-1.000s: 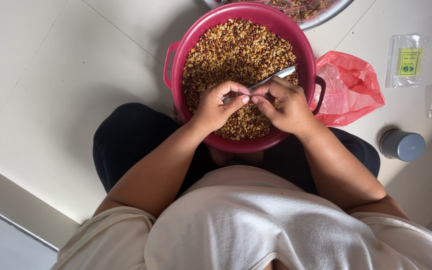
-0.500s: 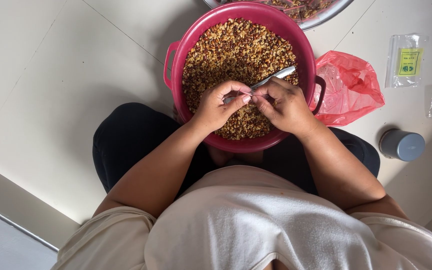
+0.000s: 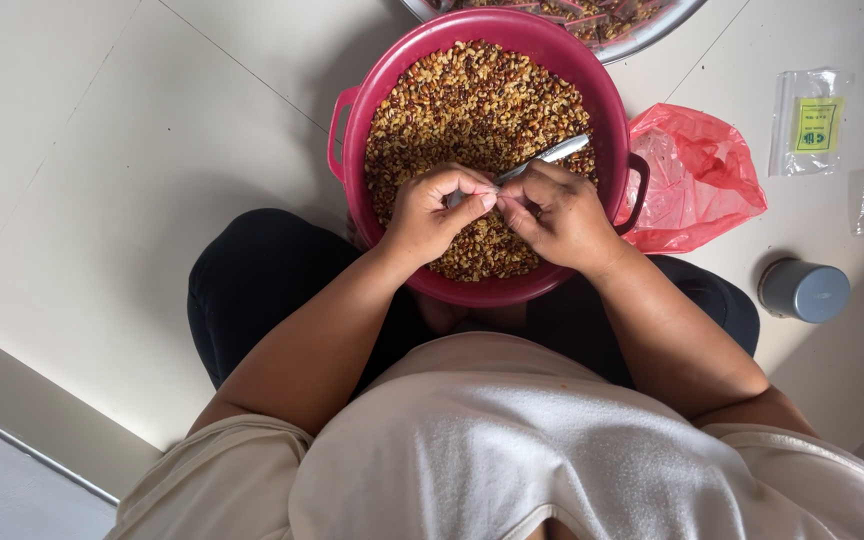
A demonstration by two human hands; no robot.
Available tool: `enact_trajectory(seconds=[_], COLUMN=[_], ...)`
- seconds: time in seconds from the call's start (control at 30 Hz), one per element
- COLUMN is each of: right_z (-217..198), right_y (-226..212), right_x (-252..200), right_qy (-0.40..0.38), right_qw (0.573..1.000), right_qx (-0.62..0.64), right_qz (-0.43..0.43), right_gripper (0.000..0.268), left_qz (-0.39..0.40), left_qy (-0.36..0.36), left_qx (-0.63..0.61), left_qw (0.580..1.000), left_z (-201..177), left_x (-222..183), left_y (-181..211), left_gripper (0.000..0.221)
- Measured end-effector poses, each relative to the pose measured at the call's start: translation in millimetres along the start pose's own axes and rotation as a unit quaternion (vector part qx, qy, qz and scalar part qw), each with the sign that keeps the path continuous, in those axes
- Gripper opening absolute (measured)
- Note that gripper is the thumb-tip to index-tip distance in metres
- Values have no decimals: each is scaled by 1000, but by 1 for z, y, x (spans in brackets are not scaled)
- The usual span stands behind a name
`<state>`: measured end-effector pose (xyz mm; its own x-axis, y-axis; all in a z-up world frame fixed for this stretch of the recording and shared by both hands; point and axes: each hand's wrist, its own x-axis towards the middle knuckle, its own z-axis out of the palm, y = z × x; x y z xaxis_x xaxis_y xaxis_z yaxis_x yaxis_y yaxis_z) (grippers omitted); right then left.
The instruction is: Filling small plastic bags with food items using a spoon and sealing them by hand.
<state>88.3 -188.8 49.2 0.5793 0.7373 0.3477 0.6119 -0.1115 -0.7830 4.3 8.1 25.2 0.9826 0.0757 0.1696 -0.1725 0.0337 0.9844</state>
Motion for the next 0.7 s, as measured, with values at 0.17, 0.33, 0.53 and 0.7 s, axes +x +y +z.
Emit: enact_trajectory(seconds=[0.17, 0.33, 0.53, 0.7], right_z=[-2, 6, 2, -2], right_y=[-2, 27, 30, 11], right_x=[3, -17, -14, -7], right_qy=[-7, 2, 99, -32], right_qw=[995, 975, 900, 905], right_qx=[76, 148, 323, 317], right_qz=[59, 167, 275, 283], right_gripper=[8, 15, 16, 37], left_qz=[-51, -71, -170, -195], left_qy=[18, 23, -57, -80], left_qx=[-27, -71, -68, -64], left_qw=[998, 995, 982, 976], left_z=[2, 4, 5, 5], left_x=[-9, -8, -12, -12], left_y=[-19, -32, -40, -15], left_gripper=[13, 21, 43, 25])
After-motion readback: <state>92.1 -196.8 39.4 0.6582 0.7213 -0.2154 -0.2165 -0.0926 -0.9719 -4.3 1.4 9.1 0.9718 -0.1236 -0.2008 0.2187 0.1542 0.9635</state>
